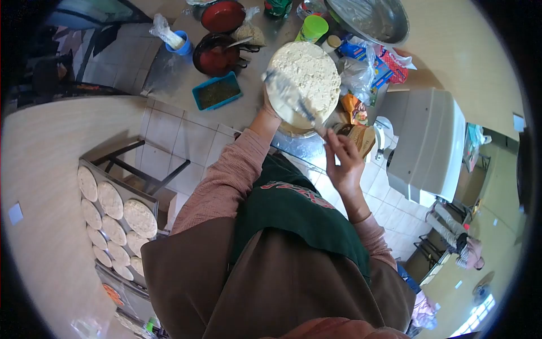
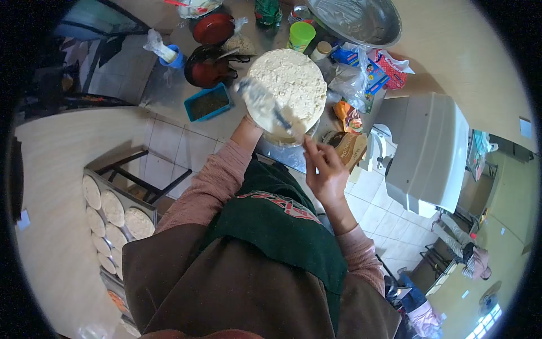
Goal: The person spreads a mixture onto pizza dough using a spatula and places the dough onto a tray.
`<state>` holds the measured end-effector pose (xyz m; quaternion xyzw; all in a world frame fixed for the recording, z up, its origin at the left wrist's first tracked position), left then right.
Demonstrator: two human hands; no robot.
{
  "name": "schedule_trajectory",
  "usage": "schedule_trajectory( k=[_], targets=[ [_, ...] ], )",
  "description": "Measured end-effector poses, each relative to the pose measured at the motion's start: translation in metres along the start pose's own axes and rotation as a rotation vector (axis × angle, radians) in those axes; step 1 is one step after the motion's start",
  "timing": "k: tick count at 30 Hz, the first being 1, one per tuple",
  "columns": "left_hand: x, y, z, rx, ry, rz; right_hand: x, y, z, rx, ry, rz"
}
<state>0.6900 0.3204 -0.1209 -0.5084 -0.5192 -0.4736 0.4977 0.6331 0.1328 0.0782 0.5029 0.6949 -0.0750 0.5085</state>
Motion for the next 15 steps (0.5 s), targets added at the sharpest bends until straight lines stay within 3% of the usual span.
schedule_trajectory(
  k=[7,9,11,15],
  targets=[
    [0.004,-0.006,-0.004,0.051,-0.054,-0.121,-0.013,-0.025,0.015,-0.19,0.041,-0.109],
    [0.004,0.0,0.006,0.07,-0.072,-0.156,-0.021,-0.03,0.021,-0.185,0.062,-0.127],
    [0.003,-0.013,0.007,0.083,-0.084,-0.194,-0.023,-0.025,0.035,-0.01,0.123,-0.009],
    [0.006,-0.019,-0.002,0.096,-0.11,-0.276,-0.015,-0.009,0.041,-0.055,-0.062,0.064]
  ],
)
Point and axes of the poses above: each hand's wrist, its own y-axis towards the middle knuckle, its own x-axis out of the palm, z = x × y, the point moved 3 cm from there along y, towards the middle knuckle, and after that the axes turned 8 degrees about z, right-handed, at the moved point
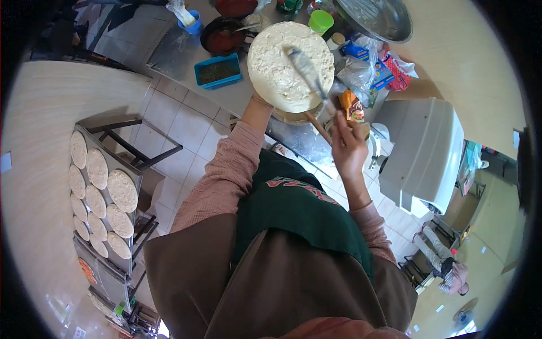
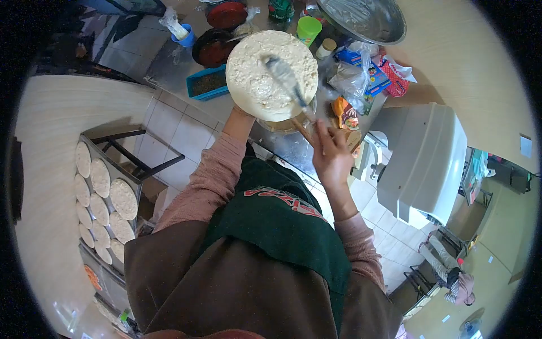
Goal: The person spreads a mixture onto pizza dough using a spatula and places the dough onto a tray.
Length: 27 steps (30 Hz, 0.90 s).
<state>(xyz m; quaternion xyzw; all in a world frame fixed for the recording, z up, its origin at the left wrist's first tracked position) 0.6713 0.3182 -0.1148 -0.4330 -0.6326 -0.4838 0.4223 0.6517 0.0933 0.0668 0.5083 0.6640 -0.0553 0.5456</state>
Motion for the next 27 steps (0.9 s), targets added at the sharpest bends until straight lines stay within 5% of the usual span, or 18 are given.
schedule_trajectory(
  k=[8,13,23,27],
  targets=[
    [0.003,-0.005,-0.003,0.04,-0.042,-0.138,-0.018,-0.035,0.005,-0.141,0.287,-0.107],
    [0.018,-0.017,-0.014,0.049,-0.062,-0.208,-0.011,-0.028,0.005,-0.207,0.183,-0.091],
    [0.072,-0.028,-0.015,0.507,0.38,0.443,-0.028,-0.041,0.002,-0.169,0.226,-0.101],
    [0.079,-0.027,-0.003,0.493,0.317,0.335,-0.024,-0.051,-0.006,-0.194,0.237,-0.138]
  ],
)
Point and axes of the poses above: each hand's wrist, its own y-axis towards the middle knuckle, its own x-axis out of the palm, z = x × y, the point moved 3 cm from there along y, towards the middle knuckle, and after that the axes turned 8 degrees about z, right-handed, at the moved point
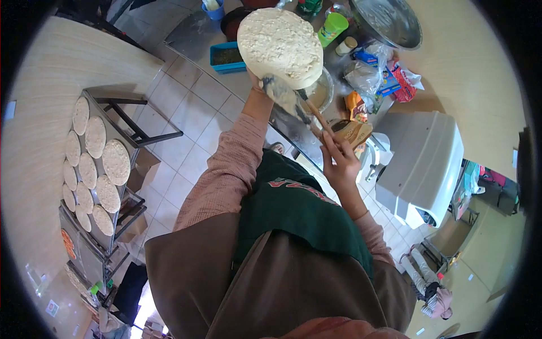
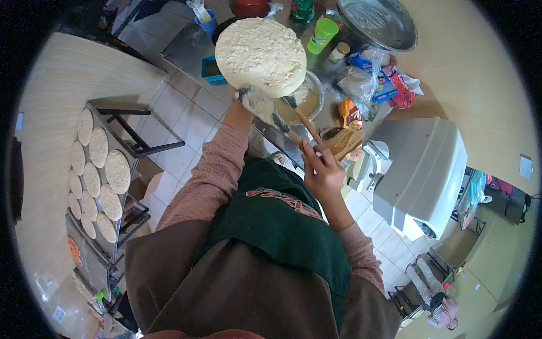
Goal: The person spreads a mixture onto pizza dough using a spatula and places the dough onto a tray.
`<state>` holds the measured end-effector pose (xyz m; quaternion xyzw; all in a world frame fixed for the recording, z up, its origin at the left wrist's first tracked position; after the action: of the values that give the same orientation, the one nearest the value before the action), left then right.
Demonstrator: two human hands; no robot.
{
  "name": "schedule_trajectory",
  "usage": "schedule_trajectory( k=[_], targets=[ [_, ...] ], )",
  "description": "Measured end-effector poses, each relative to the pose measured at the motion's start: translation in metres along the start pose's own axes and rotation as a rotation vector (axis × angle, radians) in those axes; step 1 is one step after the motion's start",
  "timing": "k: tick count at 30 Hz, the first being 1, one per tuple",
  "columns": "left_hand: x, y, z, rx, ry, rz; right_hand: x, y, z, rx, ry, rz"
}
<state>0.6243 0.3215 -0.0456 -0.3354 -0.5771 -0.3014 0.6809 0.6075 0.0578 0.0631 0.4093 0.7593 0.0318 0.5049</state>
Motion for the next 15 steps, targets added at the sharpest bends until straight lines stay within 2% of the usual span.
schedule_trajectory(
  k=[3,6,7,9,11,12,13,14,15],
  targets=[
    [-0.003,-0.001,0.009,-0.012,-0.083,-0.075,0.0,-0.007,0.002,0.009,0.154,0.012],
    [-0.002,-0.001,0.015,-0.032,-0.169,-0.16,0.009,-0.002,0.007,0.469,0.591,-0.098],
    [0.0,0.0,0.018,-0.038,-0.196,-0.192,0.012,0.003,0.007,0.464,0.59,-0.097],
    [-0.001,0.002,0.02,-0.049,-0.222,-0.226,0.029,0.011,0.009,0.8,1.113,-0.195],
    [0.003,0.002,0.02,0.679,1.397,-0.315,0.045,-0.005,0.024,0.844,1.105,-0.216],
    [0.007,0.004,0.023,0.675,1.393,-0.321,0.051,-0.018,0.034,0.914,1.141,-0.286],
    [0.005,0.008,0.029,0.333,0.784,-0.223,0.052,-0.023,0.034,0.985,1.176,-0.361],
    [0.003,0.01,0.032,0.0,0.174,-0.114,0.054,-0.033,0.031,1.087,1.252,-0.243],
    [-0.002,0.012,0.038,-0.001,0.176,-0.108,0.052,-0.039,0.032,1.094,1.253,-0.245]
  ],
)
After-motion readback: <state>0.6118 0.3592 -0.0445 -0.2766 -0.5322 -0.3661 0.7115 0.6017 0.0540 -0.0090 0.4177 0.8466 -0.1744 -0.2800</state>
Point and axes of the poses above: each hand's wrist, its own y-axis towards the middle knuckle, its own x-axis out of the palm, z = x × y, the point moved 3 cm from there along y, towards the middle knuckle, and after that the axes turned 8 degrees about z, right-handed, at the moved point
